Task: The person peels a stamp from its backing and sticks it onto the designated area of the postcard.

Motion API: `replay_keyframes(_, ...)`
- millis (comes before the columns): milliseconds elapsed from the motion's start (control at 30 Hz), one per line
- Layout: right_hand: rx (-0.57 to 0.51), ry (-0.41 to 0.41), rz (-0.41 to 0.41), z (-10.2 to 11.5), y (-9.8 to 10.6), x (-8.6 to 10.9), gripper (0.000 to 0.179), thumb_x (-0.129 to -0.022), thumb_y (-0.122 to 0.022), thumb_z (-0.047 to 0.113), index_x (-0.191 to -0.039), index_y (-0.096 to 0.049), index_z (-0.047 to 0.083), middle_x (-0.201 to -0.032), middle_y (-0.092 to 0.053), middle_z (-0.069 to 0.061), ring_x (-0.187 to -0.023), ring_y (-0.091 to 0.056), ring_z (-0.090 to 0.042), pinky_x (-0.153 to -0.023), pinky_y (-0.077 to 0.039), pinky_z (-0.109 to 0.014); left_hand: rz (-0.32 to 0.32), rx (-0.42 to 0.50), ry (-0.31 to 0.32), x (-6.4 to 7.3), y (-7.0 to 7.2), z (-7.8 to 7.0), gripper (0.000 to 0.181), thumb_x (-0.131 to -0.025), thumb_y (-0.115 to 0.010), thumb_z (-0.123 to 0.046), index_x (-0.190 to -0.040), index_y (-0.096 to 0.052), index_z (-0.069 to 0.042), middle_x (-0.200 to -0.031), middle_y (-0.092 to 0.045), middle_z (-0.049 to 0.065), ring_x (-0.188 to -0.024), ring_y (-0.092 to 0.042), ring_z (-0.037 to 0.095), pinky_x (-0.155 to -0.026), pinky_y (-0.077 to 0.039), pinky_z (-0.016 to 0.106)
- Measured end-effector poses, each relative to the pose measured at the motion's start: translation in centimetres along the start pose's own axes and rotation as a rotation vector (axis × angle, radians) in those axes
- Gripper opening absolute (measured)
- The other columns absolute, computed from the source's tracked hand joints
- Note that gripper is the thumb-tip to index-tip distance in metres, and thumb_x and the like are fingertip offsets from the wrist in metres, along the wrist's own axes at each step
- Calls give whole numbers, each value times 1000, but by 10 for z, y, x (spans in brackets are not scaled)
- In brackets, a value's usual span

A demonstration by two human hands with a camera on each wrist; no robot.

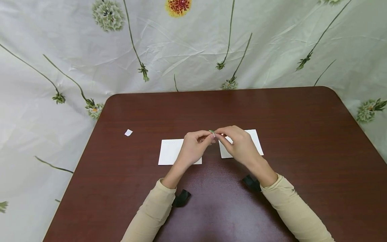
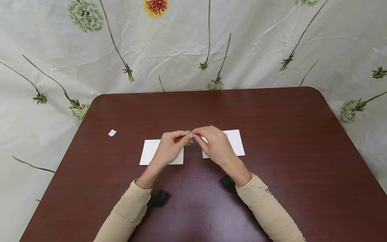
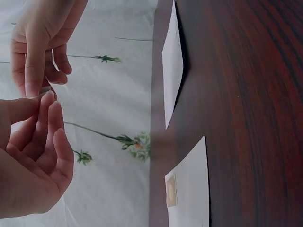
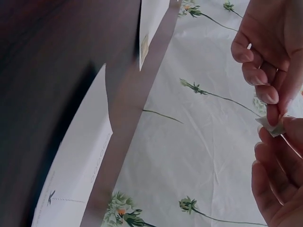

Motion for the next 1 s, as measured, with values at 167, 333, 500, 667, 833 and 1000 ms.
replay_keyframes(167,73,75,-35,3,0,0,16,-78,-75,-3,-91,-70,5,-86,-69,-4,-76,-63,-21,-67,-51,-35,23,123,56,-1,-1,2,18,-94,-58,-4,-101,-69,9,-84,-70,17,-80,-66,40,-73,-54,46)
replay_keyframes(333,89,96,-58,3,0,0,16,-77,-76,-2,-91,-70,4,-86,-69,-4,-78,-64,-22,-68,-51,-36,25,167,87,-1,-2,1,19,-94,-59,-4,-103,-68,9,-85,-69,18,-81,-66,41,-75,-52,50)
replay_keyframes(500,75,96,-77,3,-1,0,17,-77,-76,-2,-91,-70,5,-88,-69,-5,-82,-62,-23,-67,-52,-36,9,159,81,-2,0,0,17,-94,-59,-4,-99,-69,9,-82,-69,16,-77,-67,32,-74,-52,50)
replay_keyframes(667,64,79,-77,3,0,0,18,-79,-74,-4,-95,-69,3,-92,-68,-6,-83,-60,-24,-63,-52,-34,6,157,74,-3,-1,-1,17,-94,-58,-4,-97,-69,9,-82,-69,16,-76,-67,31,-74,-52,50)
replay_keyframes(833,58,48,-72,1,0,1,17,-80,-73,-4,-95,-69,2,-88,-68,-7,-81,-62,-23,-63,-52,-33,15,141,81,-4,-1,-3,16,-94,-58,-4,-97,-68,8,-83,-69,16,-79,-65,39,-74,-52,50)
replay_keyframes(1000,-8,10,-66,-2,1,1,16,-81,-73,-3,-95,-70,3,-88,-68,-5,-82,-62,-21,-68,-53,-33,22,101,89,-4,-1,-4,16,-95,-59,-6,-98,-69,6,-84,-69,13,-79,-67,34,-74,-53,46)
Point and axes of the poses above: each hand's wrist, its own x-axis away from the middle knuckle, its own y-axis out of the back of the hand, z = x × y, the point moved 6 cm from there along -x, towards the middle knuckle
